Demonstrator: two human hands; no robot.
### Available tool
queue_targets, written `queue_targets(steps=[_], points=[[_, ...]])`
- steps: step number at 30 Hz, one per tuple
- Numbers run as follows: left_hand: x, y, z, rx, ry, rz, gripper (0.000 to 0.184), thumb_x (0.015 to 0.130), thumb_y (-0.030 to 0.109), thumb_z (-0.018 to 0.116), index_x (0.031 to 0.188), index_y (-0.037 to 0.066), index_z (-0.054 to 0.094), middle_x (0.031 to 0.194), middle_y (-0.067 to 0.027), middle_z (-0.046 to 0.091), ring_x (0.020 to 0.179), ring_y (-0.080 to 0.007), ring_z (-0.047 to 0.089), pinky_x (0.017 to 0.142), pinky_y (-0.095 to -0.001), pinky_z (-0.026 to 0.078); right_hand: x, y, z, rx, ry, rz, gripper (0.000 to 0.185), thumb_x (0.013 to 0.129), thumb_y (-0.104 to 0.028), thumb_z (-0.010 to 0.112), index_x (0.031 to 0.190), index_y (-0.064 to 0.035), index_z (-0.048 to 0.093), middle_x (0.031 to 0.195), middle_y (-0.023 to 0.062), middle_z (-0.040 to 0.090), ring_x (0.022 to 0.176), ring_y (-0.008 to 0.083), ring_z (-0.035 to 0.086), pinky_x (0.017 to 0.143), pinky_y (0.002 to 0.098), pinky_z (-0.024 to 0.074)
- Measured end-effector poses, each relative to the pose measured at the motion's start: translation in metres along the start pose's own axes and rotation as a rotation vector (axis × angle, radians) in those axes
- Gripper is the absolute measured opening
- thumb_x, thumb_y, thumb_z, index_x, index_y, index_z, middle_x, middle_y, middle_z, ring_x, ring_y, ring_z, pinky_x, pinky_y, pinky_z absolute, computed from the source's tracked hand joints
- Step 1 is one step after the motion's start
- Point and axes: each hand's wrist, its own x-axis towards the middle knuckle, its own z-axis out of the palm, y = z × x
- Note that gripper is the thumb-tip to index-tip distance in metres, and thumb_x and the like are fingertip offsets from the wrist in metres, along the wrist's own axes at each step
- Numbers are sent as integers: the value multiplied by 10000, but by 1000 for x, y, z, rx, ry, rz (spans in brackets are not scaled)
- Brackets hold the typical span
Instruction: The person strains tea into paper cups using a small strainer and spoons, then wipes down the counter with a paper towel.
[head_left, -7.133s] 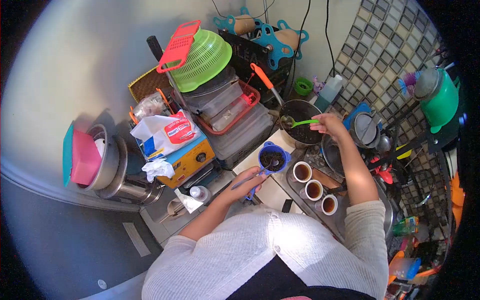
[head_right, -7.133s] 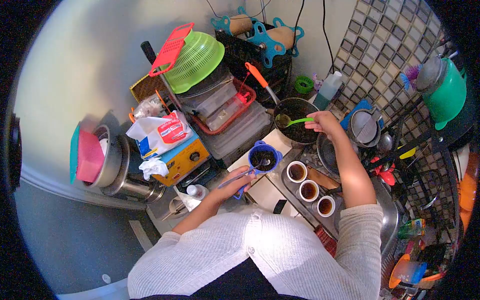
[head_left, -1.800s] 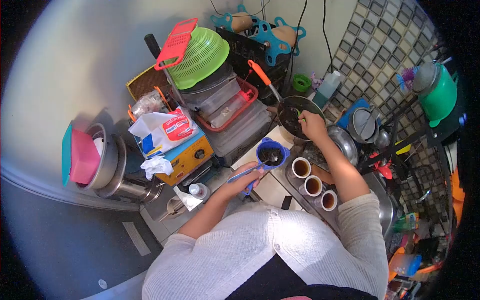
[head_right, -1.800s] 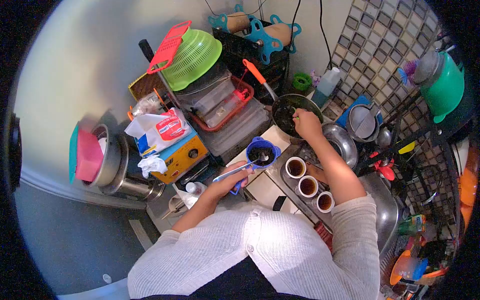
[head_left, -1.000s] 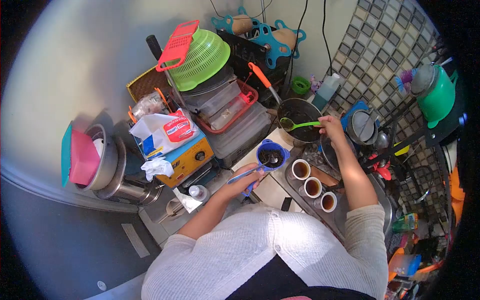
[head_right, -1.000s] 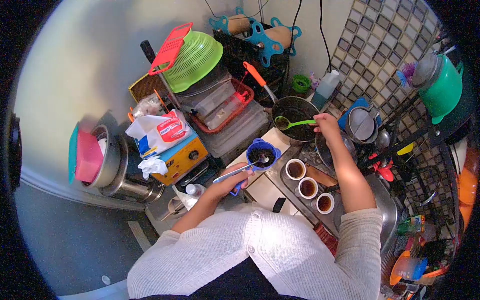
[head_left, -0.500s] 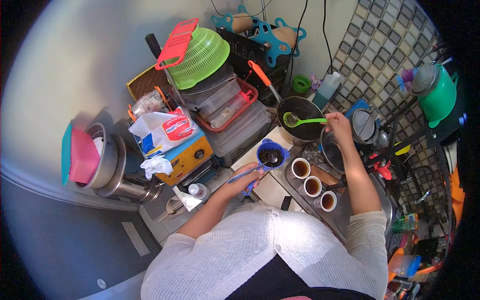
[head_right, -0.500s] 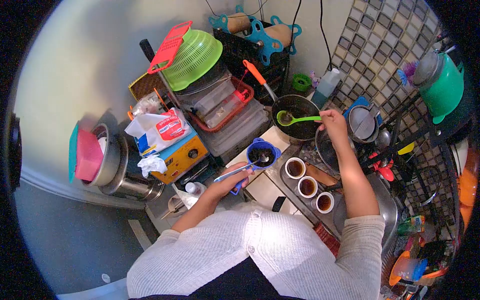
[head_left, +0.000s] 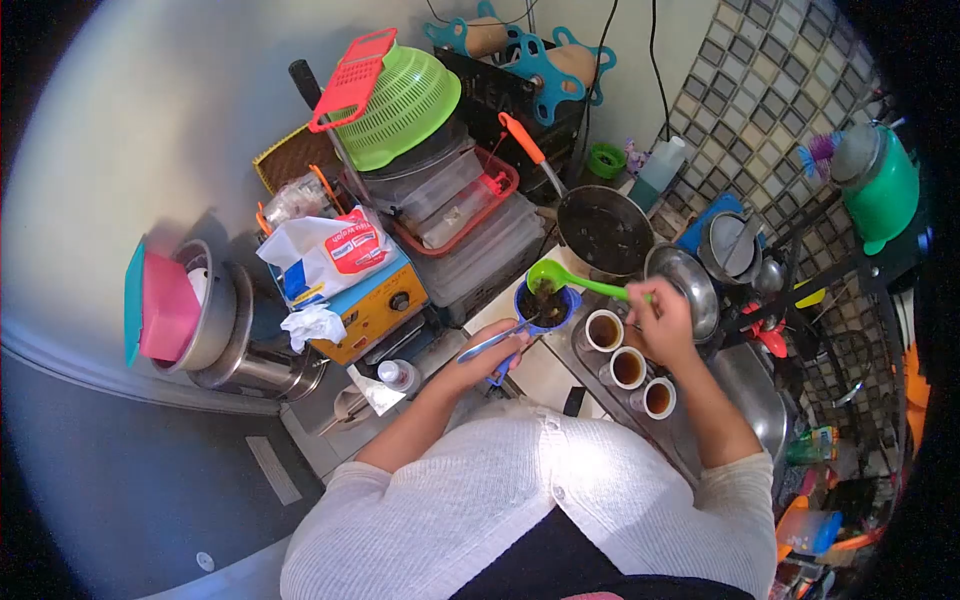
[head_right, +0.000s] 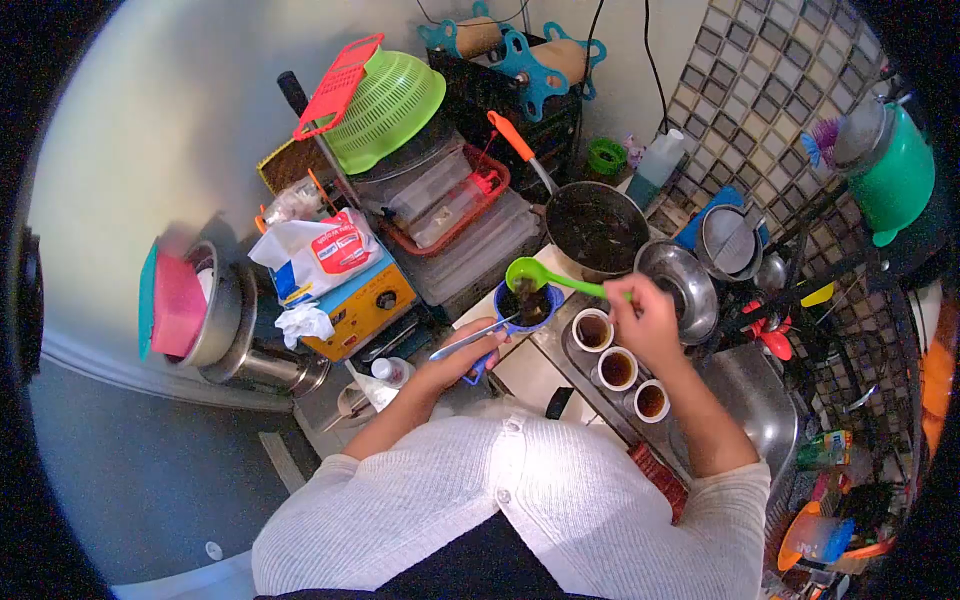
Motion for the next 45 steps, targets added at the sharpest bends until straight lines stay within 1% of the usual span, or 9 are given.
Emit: queue_targets(steps=[3, 6, 17, 21, 23, 31, 33, 40, 45], points=[[-1, 1, -1, 36, 3, -23, 360, 901, 412, 502, 979, 64, 550, 610, 23, 487, 506, -47, 413, 442, -197, 298, -17, -10, -8, -722, -165, -817, 156, 750, -38, 592, 896, -53, 645, 812, 70, 668, 623, 184, 593, 573, 355, 394], [-1, -1, 0, 23, -9, -16, 351, 903, 407, 502, 977, 66, 550, 612, 23, 489, 511, -46, 415, 448, -195, 300, -19, 2, -11, -790, -21, -923, 155, 750, -28, 621, 897, -75, 637, 812, 40, 661, 688, 179, 611, 625, 371, 365], [-3, 1, 2, 40, 18, -5, 284, 918, 361, 492, 960, 86, 552, 609, 33, 489, 516, -33, 402, 458, -186, 279, 17, -23, 25, -877, 87, -519, 175, 742, -169, 659, 910, -121, 647, 1037, 41, 628, 994, 224, 555, 889, 416, 331], [1, -6, -1, 16, -14, -19, 228, 888, 341, 533, 898, 113, 546, 673, 19, 541, 556, -67, 484, 481, -217, 385, 4, -45, 83, -371, -371, -560, 217, 744, -192, 634, 952, -132, 652, 1078, 61, 599, 1020, 238, 534, 847, 398, 355], [14, -50, -11, 255, 82, 608, 248, 861, 305, 561, 973, 84, 554, 831, -38, 589, 741, -119, 556, 613, -276, 450, -11, -66, 108, -390, -432, -685, 225, 744, -208, 627, 958, -142, 651, 1058, 47, 585, 990, 236, 534, 829, 392, 361], [-6, -29, 3, 111, 111, 553, 265, 836, 178, 568, 1071, 60, 534, 995, -63, 596, 889, -138, 564, 687, -299, 469, -14, -73, 112, -395, -500, -712, 183, 722, -135, 633, 902, -103, 643, 965, 55, 581, 895, 231, 545, 787, 362, 388], [-3, -17, 1, 127, 43, 261, 237, 861, 166, 559, 1081, 84, 527, 890, -36, 597, 737, -104, 563, 585, -245, 452, -12, -68, 102, -375, -457, -729, 171, 714, -95, 635, 884, -87, 640, 939, 71, 586, 872, 241, 555, 766, 359, 408], [-3, 0, 8, -46, 2, -28, 207, 915, 291, 524, 1004, 104, 535, 598, 45, 498, 491, -38, 432, 442, -201, 327, 8, -20, 60, 383, 77, -27, 148, 927, -127, 512, 945, 12, 560, 829, 82, 602, 721, 105, 588, 645, 239, 488], [-1, 0, 8, 34, -1, 3, 254, 938, 317, 497, 996, 80, 567, 599, 38, 487, 504, -40, 440, 458, -204, 333, -12, -9, 57, 260, 192, -308, 162, 941, -126, 476, 944, 18, 552, 870, 115, 628, 726, 137, 602, 652, 255, 495]])
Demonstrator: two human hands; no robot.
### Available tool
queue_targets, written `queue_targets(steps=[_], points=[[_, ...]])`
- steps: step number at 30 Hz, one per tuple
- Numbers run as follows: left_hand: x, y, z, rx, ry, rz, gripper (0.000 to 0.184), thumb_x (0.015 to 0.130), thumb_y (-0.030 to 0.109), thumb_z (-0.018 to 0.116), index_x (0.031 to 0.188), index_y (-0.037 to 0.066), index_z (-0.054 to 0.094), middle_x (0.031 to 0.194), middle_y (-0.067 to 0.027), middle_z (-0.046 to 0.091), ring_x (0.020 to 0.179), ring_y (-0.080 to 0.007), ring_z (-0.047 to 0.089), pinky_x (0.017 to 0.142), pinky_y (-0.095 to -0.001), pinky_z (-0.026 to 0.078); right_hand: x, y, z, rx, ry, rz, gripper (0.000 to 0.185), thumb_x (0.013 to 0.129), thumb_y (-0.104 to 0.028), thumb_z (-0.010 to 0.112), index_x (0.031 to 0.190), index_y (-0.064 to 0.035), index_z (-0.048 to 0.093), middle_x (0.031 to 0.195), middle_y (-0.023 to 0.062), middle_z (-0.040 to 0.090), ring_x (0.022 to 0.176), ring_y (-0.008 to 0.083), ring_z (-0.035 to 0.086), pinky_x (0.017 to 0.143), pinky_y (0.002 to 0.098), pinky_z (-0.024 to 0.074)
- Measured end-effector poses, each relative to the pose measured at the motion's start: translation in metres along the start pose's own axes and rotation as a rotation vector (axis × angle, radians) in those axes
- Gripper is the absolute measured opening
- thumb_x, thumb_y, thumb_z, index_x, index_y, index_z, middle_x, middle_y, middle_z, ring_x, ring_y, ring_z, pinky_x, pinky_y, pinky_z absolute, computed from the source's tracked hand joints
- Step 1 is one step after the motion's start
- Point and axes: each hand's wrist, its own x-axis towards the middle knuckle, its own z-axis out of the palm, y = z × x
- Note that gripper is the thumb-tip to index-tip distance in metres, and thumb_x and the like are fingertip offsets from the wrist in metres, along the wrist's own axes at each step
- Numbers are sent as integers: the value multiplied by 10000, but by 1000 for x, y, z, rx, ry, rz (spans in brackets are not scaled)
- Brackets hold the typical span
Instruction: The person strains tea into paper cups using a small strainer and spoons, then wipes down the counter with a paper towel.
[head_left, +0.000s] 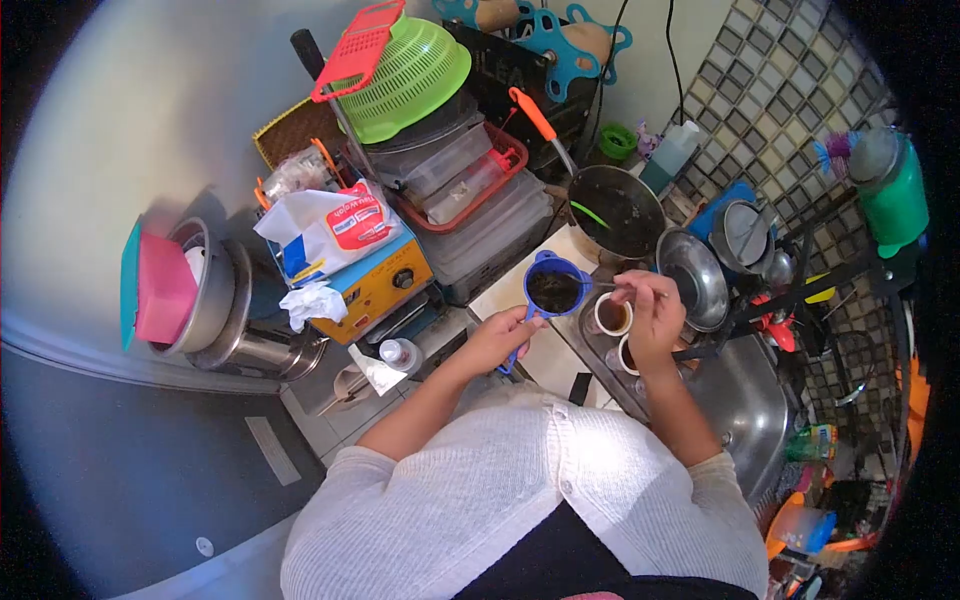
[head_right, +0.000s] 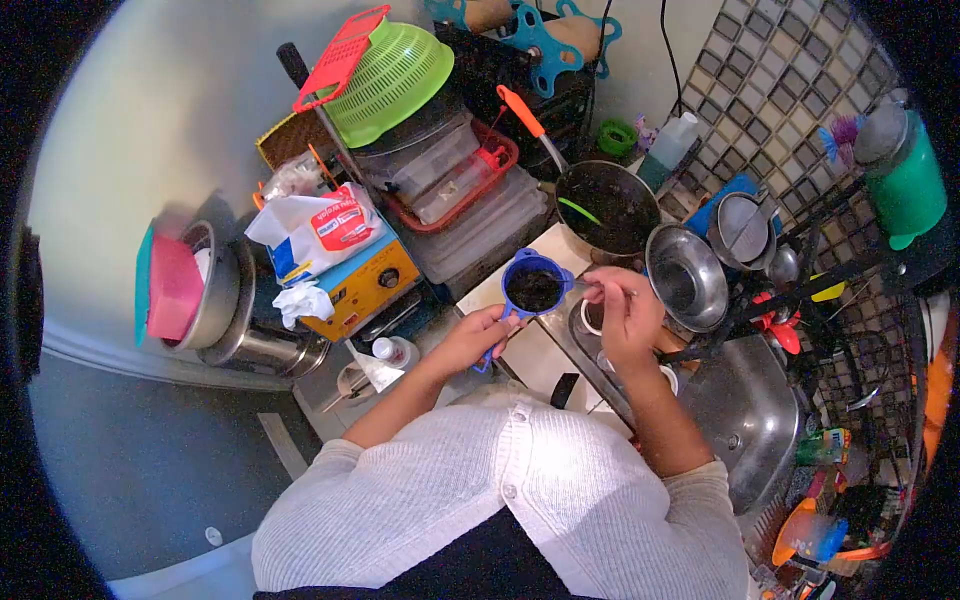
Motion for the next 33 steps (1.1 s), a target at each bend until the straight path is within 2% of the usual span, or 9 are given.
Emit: queue_targets(steps=[2, 5, 9, 14, 21, 24, 26, 27, 33], points=[[2, -2, 1, 0, -12, 13, 276, 946, 325, 485, 996, 70, 579, 598, 37, 481, 509, -42, 443, 465, -204, 335, -5, 4, 2, 1, 40, -100, 165, 940, -127, 475, 929, 17, 556, 888, 131, 636, 729, 157, 610, 660, 268, 498], [7, -10, -1, 11, -24, 37, 296, 958, 322, 464, 1014, 59, 589, 598, 36, 473, 520, -46, 450, 480, -203, 346, -15, 19, 8, -213, -155, -145, 174, 923, -126, 483, 877, 12, 577, 905, 180, 639, 753, 269, 633, 690, 349, 503], [10, -14, -1, 31, -19, 56, 313, 962, 330, 448, 1000, 51, 583, 597, 35, 473, 520, -49, 452, 479, -208, 349, -25, 17, 9, -311, -223, -399, 196, 929, -146, 473, 874, 11, 577, 893, 171, 640, 774, 266, 634, 702, 346, 499], [11, -13, 1, 53, -4, 87, 297, 972, 321, 420, 970, 53, 548, 597, 32, 473, 513, -55, 445, 487, -212, 356, -24, 14, 0, -140, -15, -194, 266, 935, -209, 462, 837, 14, 569, 833, 157, 617, 759, 293, 606, 705, 361, 485], [13, -5, 1, -60, 0, 73, 290, 984, 300, 380, 945, 37, 495, 563, 27, 418, 484, -60, 407, 480, -205, 333, -21, 35, 8, -281, -98, -246, 333, 960, -242, 420, 762, 1, 530, 815, 148, 600, 756, 277, 577, 703, 389, 460], [13, -8, -2, -34, 3, 62, 303, 982, 316, 376, 943, 44, 503, 550, 28, 412, 482, -58, 391, 479, -203, 312, -11, 37, 6, -76, 80, -124, 318, 972, -254, 400, 792, -15, 506, 806, 127, 581, 696, 215, 557, 655, 341, 463], [13, -10, -2, -23, -6, 53, 311, 980, 332, 374, 952, 55, 513, 542, 29, 415, 484, -57, 381, 482, -200, 297, -5, 27, 8, 230, 204, 88, 290, 985, -253, 377, 845, -22, 484, 821, 108, 561, 659, 145, 532, 615, 279, 455], [13, -10, -1, -29, -4, 57, 310, 980, 327, 371, 944, 54, 513, 538, 25, 421, 484, -59, 384, 483, -200, 300, -4, 34, 5, 171, 159, 134, 233, 989, -210, 372, 883, -21, 460, 846, 97, 546, 652, 106, 524, 598, 235, 447], [12, -3, 1, 11, 38, 40, 309, 977, 315, 368, 906, 51, 510, 532, 7, 443, 476, -66, 392, 483, -204, 316, -7, 31, 15, 130, 34, 103, 150, 978, -149, 393, 932, -16, 446, 834, 87, 537, 633, 115, 524, 593, 249, 457]])
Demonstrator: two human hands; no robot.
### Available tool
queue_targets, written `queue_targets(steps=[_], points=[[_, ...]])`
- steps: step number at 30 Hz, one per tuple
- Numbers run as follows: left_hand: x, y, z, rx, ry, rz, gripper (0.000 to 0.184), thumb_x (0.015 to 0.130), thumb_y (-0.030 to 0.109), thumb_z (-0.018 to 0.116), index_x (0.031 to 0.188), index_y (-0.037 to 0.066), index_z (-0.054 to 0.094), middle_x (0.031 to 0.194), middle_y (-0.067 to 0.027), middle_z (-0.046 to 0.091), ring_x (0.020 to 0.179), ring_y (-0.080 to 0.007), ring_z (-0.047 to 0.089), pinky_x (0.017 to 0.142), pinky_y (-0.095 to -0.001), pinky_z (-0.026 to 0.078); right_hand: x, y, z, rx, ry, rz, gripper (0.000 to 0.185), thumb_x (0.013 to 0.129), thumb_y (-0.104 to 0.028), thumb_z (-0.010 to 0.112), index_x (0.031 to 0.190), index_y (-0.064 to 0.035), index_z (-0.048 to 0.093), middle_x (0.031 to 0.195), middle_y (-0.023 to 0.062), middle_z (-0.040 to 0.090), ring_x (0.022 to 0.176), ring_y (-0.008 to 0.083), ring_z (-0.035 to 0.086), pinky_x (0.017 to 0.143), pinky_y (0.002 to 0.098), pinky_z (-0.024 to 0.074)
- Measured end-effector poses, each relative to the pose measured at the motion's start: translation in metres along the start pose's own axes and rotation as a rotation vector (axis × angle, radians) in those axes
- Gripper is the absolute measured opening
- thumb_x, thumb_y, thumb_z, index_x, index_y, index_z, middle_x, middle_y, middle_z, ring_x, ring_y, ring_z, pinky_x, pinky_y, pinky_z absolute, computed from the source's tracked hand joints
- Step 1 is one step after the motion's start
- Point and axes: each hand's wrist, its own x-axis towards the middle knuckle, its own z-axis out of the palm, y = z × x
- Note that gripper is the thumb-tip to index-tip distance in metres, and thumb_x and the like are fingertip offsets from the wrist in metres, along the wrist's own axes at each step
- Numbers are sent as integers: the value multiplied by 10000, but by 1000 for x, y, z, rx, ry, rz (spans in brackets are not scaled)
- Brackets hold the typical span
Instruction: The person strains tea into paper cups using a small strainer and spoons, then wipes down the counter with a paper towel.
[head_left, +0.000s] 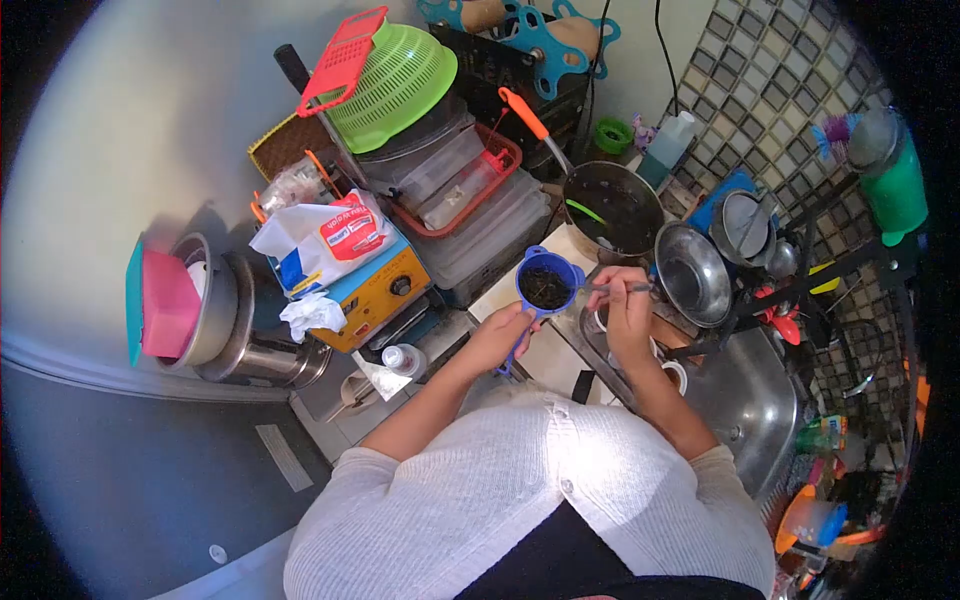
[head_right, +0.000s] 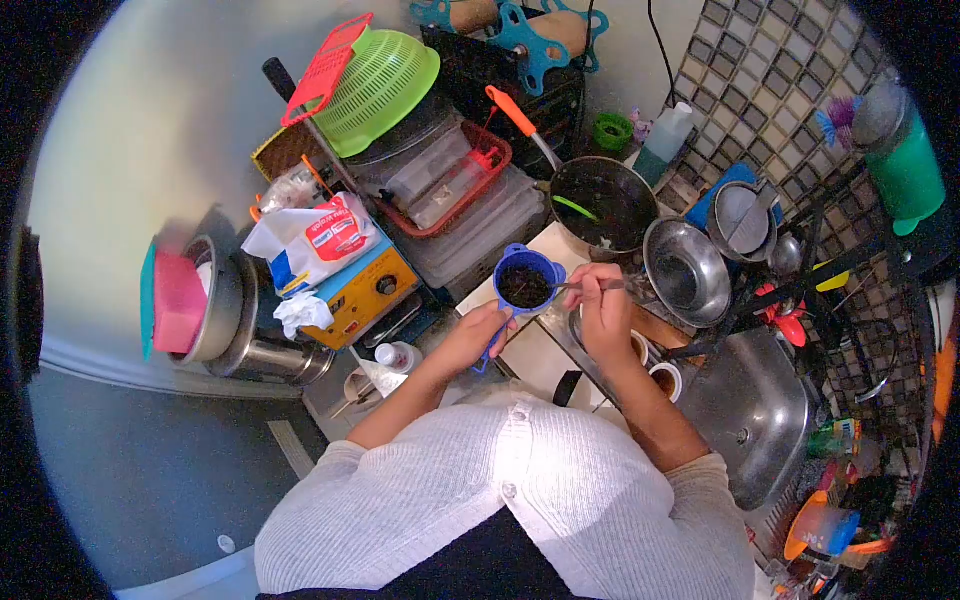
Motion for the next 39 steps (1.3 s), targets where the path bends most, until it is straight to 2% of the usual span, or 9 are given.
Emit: queue_targets(steps=[11, 14, 16, 17, 19, 20, 23, 32, 39], points=[[4, -7, 3, -29, -19, -8, 329, 978, 336, 346, 872, 55, 481, 543, 12, 448, 466, -75, 413, 474, -219, 336, -4, 9, 0, -371, -110, -196, 170, 966, -145, 419, 888, -7, 481, 765, 101, 538, 631, 140, 540, 583, 268, 451], [0, 1, 3, -49, -6, -6, 329, 976, 334, 351, 878, 54, 492, 539, 12, 446, 466, -76, 413, 474, -219, 335, 3, 10, 1, -220, -83, -158, 147, 971, -149, 409, 948, -17, 470, 787, 104, 542, 630, 151, 548, 582, 271, 461], [-2, 7, 1, -29, -3, 11, 326, 974, 331, 360, 887, 52, 505, 529, 13, 439, 462, -77, 409, 473, -219, 334, 12, 10, -4, 139, 195, 58, 186, 982, -212, 399, 1012, -34, 444, 815, 106, 545, 634, 160, 561, 581, 271, 474], [-3, 10, 0, -31, -1, 12, 326, 974, 331, 360, 887, 52, 505, 529, 13, 439, 462, -77, 409, 473, -219, 334, 16, 8, -8, 139, 193, 58, 186, 982, -212, 399, 1012, -34, 444, 815, 106, 545, 634, 160, 561, 581, 271, 474], [-5, 14, -1, 1, 9, 6, 314, 977, 328, 371, 870, 70, 515, 515, 22, 433, 451, -61, 392, 465, -209, 334, 22, 5, -15, 375, 287, 272, 247, 987, -285, 384, 1020, -42, 416, 836, 108, 547, 634, 163, 569, 576, 272, 489], [-5, 14, -1, 1, 9, 5, 314, 977, 328, 371, 870, 70, 515, 515, 22, 433, 451, -61, 392, 465, -209, 334, 24, 7, -15, 375, 287, 292, 277, 985, -320, 381, 979, -46, 417, 831, 104, 545, 629, 157, 566, 575, 271, 489], [-2, 19, -1, -50, -8, 15, 324, 972, 326, 374, 889, 49, 520, 515, 19, 430, 447, -71, 395, 453, -218, 324, 23, 9, -18, 345, 186, 276, 273, 987, -321, 373, 969, -52, 414, 833, 104, 543, 628, 158, 569, 583, 276, 495], [-7, 53, -3, -93, -3, -5, 302, 960, 326, 402, 861, 74, 535, 528, 28, 425, 462, -62, 385, 463, -205, 314, 23, -32, -2, 347, 0, 247, 283, 993, -344, 334, 923, -72, 367, 864, 133, 555, 687, 176, 589, 618, 299, 511], [-12, 63, -1, -57, -44, 17, 313, 963, 333, 399, 871, 69, 539, 529, 31, 420, 464, -60, 373, 462, -202, 305, 19, -30, -12, 373, 86, 158, 253, 997, -316, 332, 937, -72, 360, 869, 146, 562, 693, 187, 593, 635, 300, 513]])
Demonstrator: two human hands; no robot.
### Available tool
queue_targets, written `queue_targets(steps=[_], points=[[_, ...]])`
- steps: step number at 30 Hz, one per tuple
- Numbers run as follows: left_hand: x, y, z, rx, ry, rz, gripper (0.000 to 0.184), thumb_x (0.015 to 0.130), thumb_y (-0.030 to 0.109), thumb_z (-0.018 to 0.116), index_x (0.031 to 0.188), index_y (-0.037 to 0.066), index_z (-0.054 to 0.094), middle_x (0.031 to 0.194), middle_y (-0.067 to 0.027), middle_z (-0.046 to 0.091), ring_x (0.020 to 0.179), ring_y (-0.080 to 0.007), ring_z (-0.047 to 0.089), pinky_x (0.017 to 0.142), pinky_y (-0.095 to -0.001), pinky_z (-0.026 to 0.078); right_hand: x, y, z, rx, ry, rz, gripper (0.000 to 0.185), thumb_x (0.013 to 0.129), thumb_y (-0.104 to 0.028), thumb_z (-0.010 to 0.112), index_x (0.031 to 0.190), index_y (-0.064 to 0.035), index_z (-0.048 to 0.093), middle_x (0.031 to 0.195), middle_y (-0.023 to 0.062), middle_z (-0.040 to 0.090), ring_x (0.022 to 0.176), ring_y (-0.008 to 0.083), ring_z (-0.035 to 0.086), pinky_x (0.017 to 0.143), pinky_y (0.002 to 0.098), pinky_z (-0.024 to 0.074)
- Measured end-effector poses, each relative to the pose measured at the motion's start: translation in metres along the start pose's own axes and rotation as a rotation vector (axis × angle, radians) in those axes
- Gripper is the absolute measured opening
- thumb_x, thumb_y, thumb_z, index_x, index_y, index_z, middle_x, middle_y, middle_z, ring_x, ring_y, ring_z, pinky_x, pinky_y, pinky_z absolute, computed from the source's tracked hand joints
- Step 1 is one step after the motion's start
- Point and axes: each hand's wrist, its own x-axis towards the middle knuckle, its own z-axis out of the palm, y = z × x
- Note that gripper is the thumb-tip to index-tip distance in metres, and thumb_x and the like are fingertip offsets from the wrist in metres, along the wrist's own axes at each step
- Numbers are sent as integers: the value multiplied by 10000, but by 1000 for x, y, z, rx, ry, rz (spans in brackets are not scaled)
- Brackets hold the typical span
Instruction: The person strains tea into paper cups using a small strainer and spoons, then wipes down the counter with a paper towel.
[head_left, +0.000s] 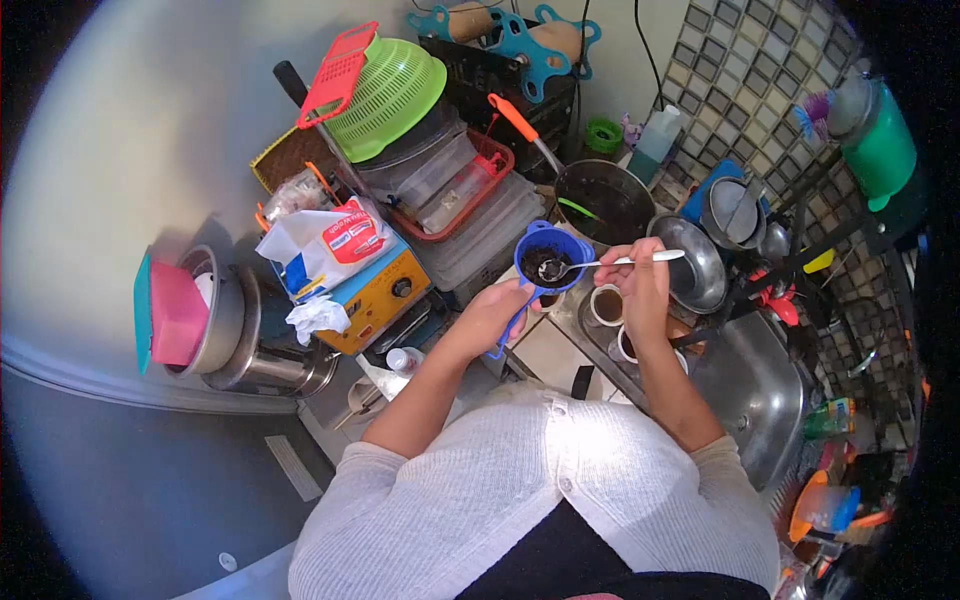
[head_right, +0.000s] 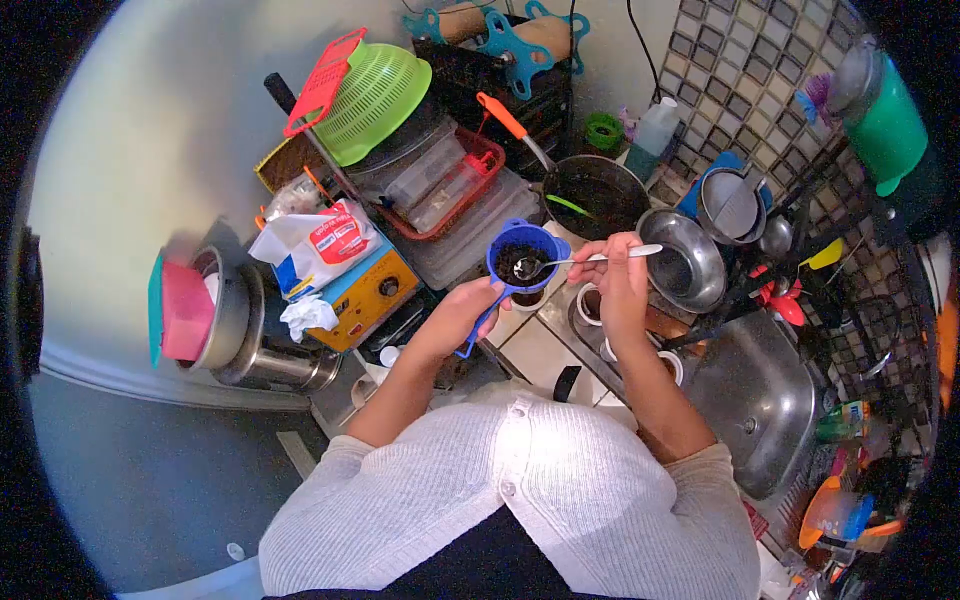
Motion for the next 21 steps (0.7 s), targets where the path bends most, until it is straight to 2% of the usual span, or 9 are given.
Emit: queue_targets(steps=[8, 10, 12, 13, 14, 16, 17, 21], points=[[11, 4, 28, 68, -57, 54, 352, 970, 359, 385, 869, 59, 540, 526, 40, 423, 468, -54, 384, 466, -198, 316, -24, -27, -11, -113, -47, -90, 276, 992, -311, 354, 936, -45, 401, 897, 136, 557, 738, 198, 601, 701, 308, 519], [22, 7, 36, 78, -133, 78, 358, 969, 364, 388, 859, 60, 542, 525, 38, 432, 466, -52, 384, 463, -198, 320, -35, -32, -24, -96, -65, -116, 261, 990, -265, 372, 970, -13, 435, 948, 159, 563, 786, 220, 616, 739, 317, 522], [26, 14, 45, 81, -144, 69, 355, 966, 364, 399, 850, 64, 547, 529, 36, 440, 464, -51, 384, 456, -198, 317, -47, -37, -37, -305, -75, -227, 257, 978, -218, 411, 995, 26, 490, 1014, 188, 568, 832, 244, 623, 758, 329, 524], [28, 19, 51, 108, -180, 83, 352, 966, 364, 403, 849, 65, 549, 526, 36, 437, 466, -49, 387, 454, -197, 315, -51, -41, -45, -405, -92, -281, 230, 959, -164, 449, 956, 41, 554, 1025, 185, 590, 850, 231, 625, 761, 315, 518], [30, 21, 57, 133, -216, 95, 350, 965, 363, 408, 848, 65, 551, 524, 36, 435, 467, -48, 389, 451, -196, 312, -55, -44, -49, -406, -86, -279, 230, 959, -164, 449, 956, 41, 554, 1025, 185, 590, 850, 231, 625, 761, 315, 518], [32, 22, 67, 165, -216, 89, 347, 964, 357, 414, 845, 62, 552, 522, 36, 433, 470, -45, 392, 451, -195, 310, -62, -52, -56, -619, -94, -358, 217, 941, -150, 472, 897, 29, 587, 949, 160, 621, 850, 207, 628, 754, 302, 509], [33, 21, 71, 156, -218, 74, 345, 964, 354, 414, 843, 62, 551, 523, 36, 434, 468, -45, 388, 451, -195, 310, -61, -54, -58, -732, -90, -450, 178, 919, -118, 485, 853, 15, 583, 880, 137, 638, 812, 189, 624, 710, 288, 493], [32, 20, 86, 154, -195, 78, 348, 967, 351, 404, 839, 63, 550, 528, 36, 437, 473, -49, 385, 459, -196, 317, -62, -61, -61, -735, -87, -420, 163, 907, -101, 479, 805, 9, 540, 861, 137, 640, 747, 210, 605, 668, 300, 469]])
